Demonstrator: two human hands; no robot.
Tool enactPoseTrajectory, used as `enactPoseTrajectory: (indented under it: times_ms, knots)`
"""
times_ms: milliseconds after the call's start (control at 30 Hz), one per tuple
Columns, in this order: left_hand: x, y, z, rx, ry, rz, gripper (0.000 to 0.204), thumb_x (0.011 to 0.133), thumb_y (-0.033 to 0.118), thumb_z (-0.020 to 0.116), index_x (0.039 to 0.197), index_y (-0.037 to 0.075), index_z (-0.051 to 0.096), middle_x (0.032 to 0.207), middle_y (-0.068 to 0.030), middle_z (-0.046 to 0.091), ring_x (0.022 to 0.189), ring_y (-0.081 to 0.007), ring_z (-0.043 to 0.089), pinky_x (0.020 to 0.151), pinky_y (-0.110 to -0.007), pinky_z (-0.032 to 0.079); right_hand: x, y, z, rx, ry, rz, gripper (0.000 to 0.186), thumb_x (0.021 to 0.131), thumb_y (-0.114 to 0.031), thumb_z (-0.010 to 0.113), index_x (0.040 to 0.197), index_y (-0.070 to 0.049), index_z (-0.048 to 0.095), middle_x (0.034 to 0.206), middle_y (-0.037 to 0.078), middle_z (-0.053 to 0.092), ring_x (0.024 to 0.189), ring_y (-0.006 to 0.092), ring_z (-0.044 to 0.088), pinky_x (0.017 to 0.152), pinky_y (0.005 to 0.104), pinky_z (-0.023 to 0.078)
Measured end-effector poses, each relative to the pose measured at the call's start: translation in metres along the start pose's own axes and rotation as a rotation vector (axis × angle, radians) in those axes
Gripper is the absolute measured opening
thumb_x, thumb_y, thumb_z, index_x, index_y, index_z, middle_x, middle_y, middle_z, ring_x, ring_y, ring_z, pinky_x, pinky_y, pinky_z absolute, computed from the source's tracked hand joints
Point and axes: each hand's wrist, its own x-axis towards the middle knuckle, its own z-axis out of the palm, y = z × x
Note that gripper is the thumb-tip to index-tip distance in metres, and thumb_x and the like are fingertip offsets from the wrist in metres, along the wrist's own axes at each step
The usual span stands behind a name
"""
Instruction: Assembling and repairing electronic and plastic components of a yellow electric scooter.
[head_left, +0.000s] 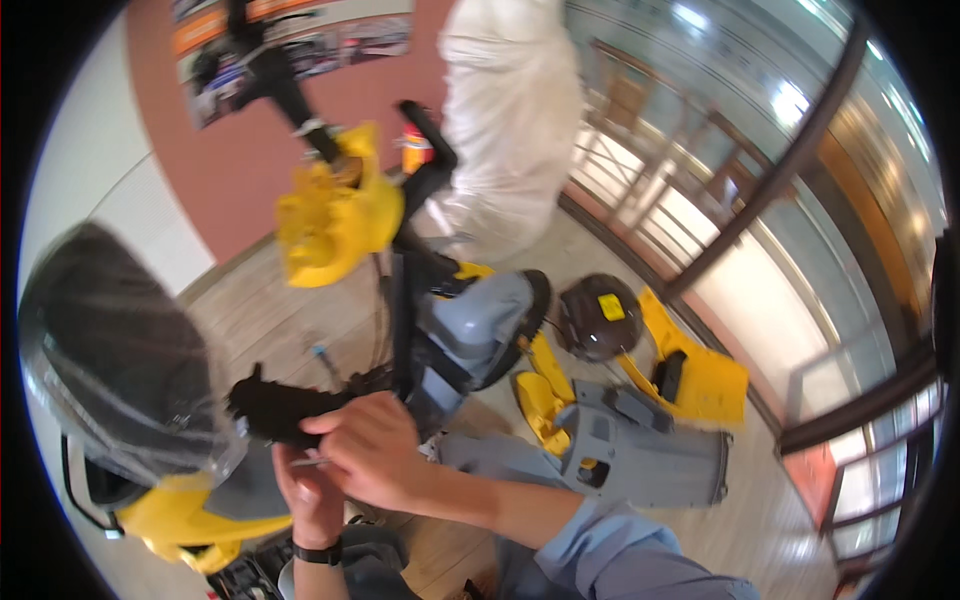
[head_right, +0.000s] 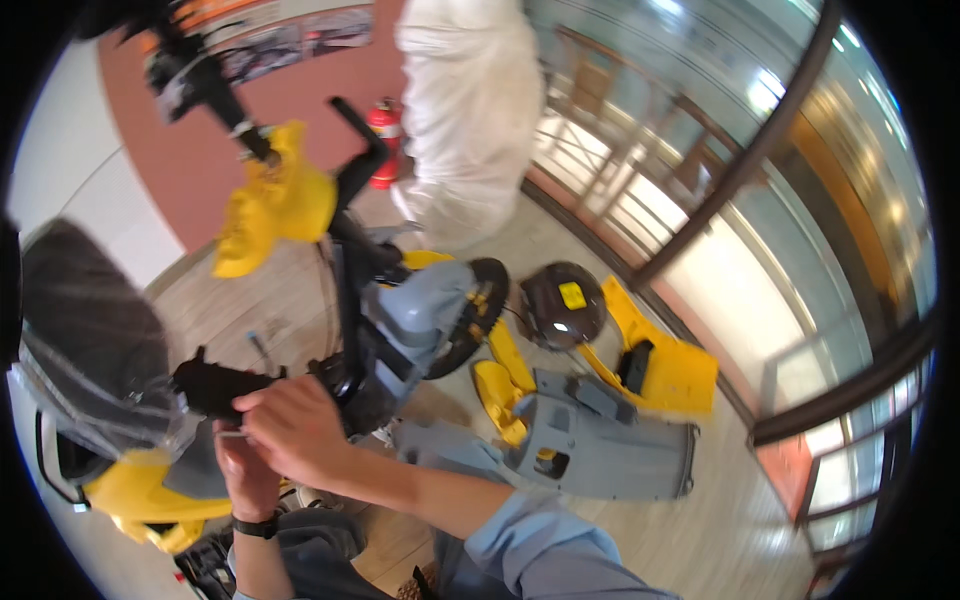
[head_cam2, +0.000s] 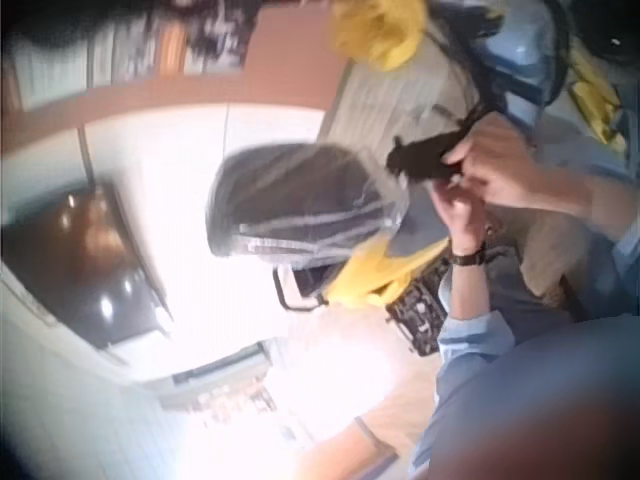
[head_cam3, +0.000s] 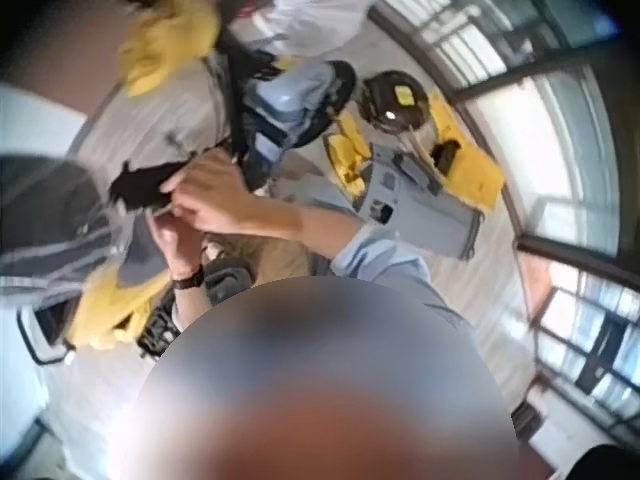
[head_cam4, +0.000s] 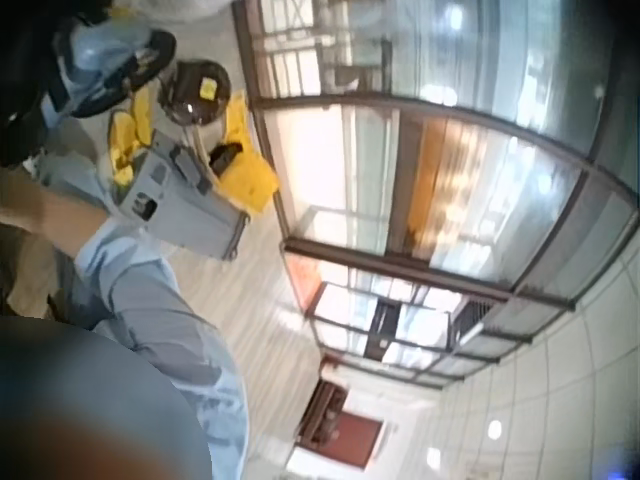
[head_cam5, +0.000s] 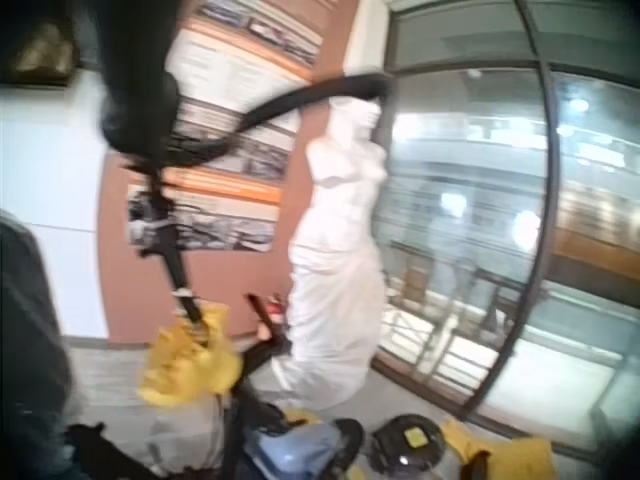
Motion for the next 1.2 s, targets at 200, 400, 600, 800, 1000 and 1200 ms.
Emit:
enactPoseTrajectory:
  times_ms: [200, 400, 600, 800, 1000, 1200]
  knots:
    - [0.013, -0.005, 0.017, -0.168, 0.027, -0.19, 0.039, 0.106, 0.04, 0.034, 0.106, 0.008, 0.058, 0.104, -0.006, 0.061, 0.105, -0.0201, 0.054, 0.095, -0.037, 0.042, 0.008, -0.024, -0.022, 0.062, 0.037, 0.041, 0.024, 0.076, -0.011, 0.069, 0.092, -0.005, 0.054, 0.103, 0.009, 0.06, 0.087, 0.0275, 0.058, 0.08, 0.0402, 0.043]
    - [0.038, -0.023, 0.051, -0.202, 0.022, -0.244, 0.06, 0.1, 0.039, 0.048, 0.145, 0.0, 0.041, 0.137, -0.0152, 0.055, 0.118, -0.0252, 0.058, 0.103, -0.04, 0.046, -0.06, -0.003, -0.13, 0.219, -0.097, 0.439, 0.015, 0.085, -0.014, 0.065, 0.087, -0.003, 0.055, 0.084, 0.012, 0.056, 0.074, 0.0325, 0.057, 0.064, 0.0429, 0.047]
    - [0.039, -0.044, 0.071, -0.225, -0.116, -0.407, 0.066, 0.095, 0.042, 0.054, 0.143, -0.002, 0.042, 0.125, -0.0175, 0.061, 0.112, -0.0254, 0.061, 0.096, -0.038, 0.05, -0.216, 0.076, -0.205, -0.157, 0.112, 0.988, 0.016, 0.098, -0.022, 0.054, 0.097, -0.006, 0.057, 0.078, 0.016, 0.06, 0.074, 0.0334, 0.062, 0.065, 0.0407, 0.048]
    - [0.024, -0.06, 0.118, -0.218, -0.127, -0.555, 0.064, 0.091, 0.041, 0.058, 0.139, -0.002, 0.047, 0.125, -0.0167, 0.061, 0.109, -0.0254, 0.062, 0.095, -0.036, 0.05, -0.398, 0.123, -0.204, -0.352, -0.055, 1.417, 0.017, 0.095, -0.024, 0.06, 0.1, -0.007, 0.064, 0.077, 0.013, 0.065, 0.074, 0.0288, 0.065, 0.069, 0.0398, 0.051]
    - [-0.001, -0.065, 0.157, -0.093, -0.054, -0.633, 0.055, 0.09, 0.035, 0.059, 0.132, 0.0, 0.052, 0.112, -0.0176, 0.068, 0.102, -0.0265, 0.067, 0.092, -0.037, 0.053, -0.435, 0.134, -0.192, 0.248, 0.429, 1.584, 0.009, 0.09, -0.012, 0.07, 0.088, -0.008, 0.062, 0.077, 0.0, 0.062, 0.07, 0.0104, 0.058, 0.061, 0.0276, 0.047]
    - [-0.028, -0.04, 0.167, -0.369, 0.001, -0.565, 0.046, 0.094, 0.025, 0.064, 0.133, 0.003, 0.052, 0.127, -0.0175, 0.063, 0.118, -0.0295, 0.062, 0.104, -0.047, 0.047, -0.345, 0.103, -0.226, 0.498, 0.36, 1.478, 0.003, 0.095, -0.009, 0.062, 0.096, -0.006, 0.06, 0.081, 0.002, 0.06, 0.07, 0.0122, 0.057, 0.062, 0.0264, 0.047]
